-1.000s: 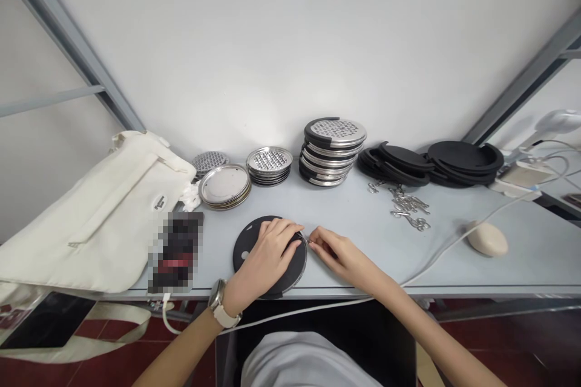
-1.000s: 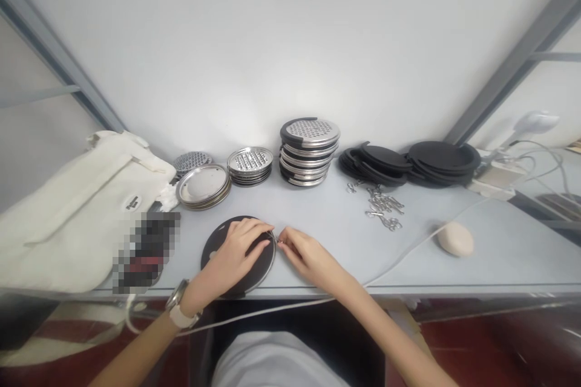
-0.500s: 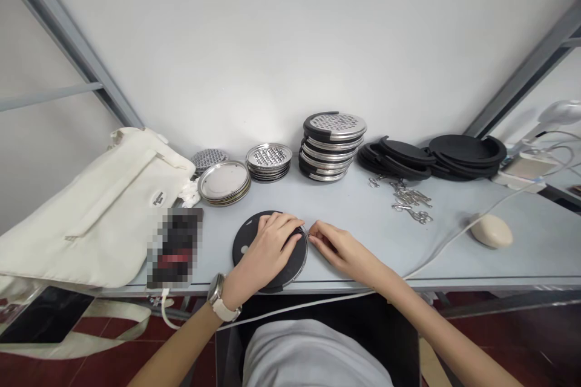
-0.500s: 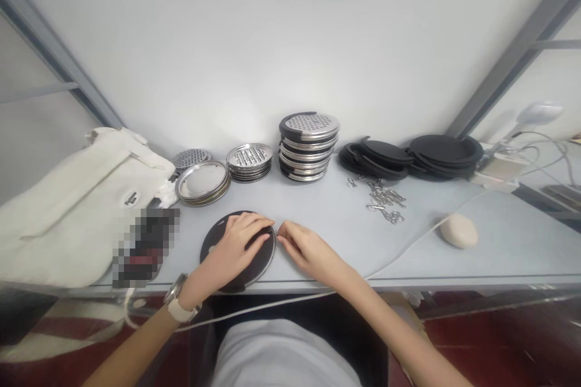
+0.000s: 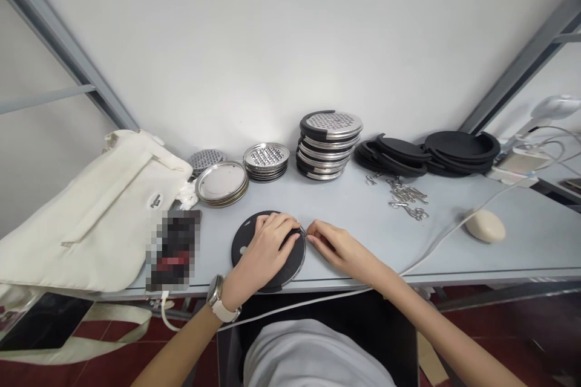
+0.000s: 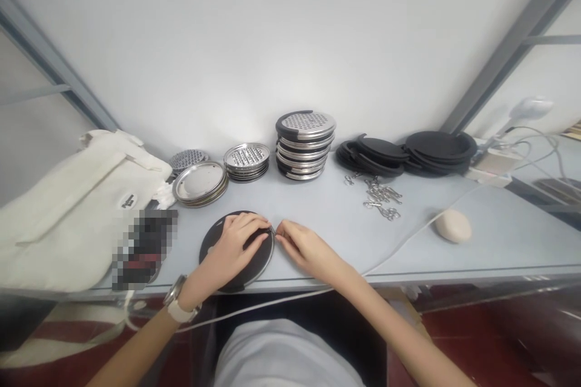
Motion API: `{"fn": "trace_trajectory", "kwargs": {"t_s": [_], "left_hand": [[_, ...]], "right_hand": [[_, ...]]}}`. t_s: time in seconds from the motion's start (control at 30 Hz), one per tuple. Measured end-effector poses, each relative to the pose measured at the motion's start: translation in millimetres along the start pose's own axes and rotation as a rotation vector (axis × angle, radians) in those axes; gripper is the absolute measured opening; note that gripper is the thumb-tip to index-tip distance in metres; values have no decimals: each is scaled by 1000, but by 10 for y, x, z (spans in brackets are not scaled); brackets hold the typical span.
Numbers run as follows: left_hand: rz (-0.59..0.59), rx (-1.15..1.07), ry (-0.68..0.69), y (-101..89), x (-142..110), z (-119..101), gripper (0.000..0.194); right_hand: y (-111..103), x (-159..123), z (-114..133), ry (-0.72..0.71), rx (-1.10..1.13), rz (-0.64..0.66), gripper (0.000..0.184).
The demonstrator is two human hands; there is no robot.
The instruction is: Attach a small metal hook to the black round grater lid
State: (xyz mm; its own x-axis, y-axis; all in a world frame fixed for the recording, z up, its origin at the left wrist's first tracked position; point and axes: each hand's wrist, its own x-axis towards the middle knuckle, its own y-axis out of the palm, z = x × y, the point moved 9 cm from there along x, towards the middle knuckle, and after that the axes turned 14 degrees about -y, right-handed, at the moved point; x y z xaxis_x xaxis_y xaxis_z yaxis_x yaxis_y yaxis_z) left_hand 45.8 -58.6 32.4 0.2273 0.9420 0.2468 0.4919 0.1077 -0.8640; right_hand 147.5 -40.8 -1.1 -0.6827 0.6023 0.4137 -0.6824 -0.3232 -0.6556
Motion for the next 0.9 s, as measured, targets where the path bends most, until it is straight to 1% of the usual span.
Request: {"fn": "trace_trajectory", "kwargs": {"t_s": [0.3,0.57,0.63,0.8,0.9], "left_hand": [[9,-18,-2,4,0,5,18],[-13,-44,15,5,-5,12,17],[-9,-39,9,11,-4,20,19],[-9,-46,6,4,-13,30,33],[-2,-51,17,1,-31,25,33]], "right_hand": [[2,-5,-12,-4,1,-19,16],[-4,-9,-5,-8,2,-22,15],[-2,-5,-7,-9,10,-24,14],[1,-9,-15,-1,10,-16,15],[-9,-38,0,-3,0,-3,15]]}}
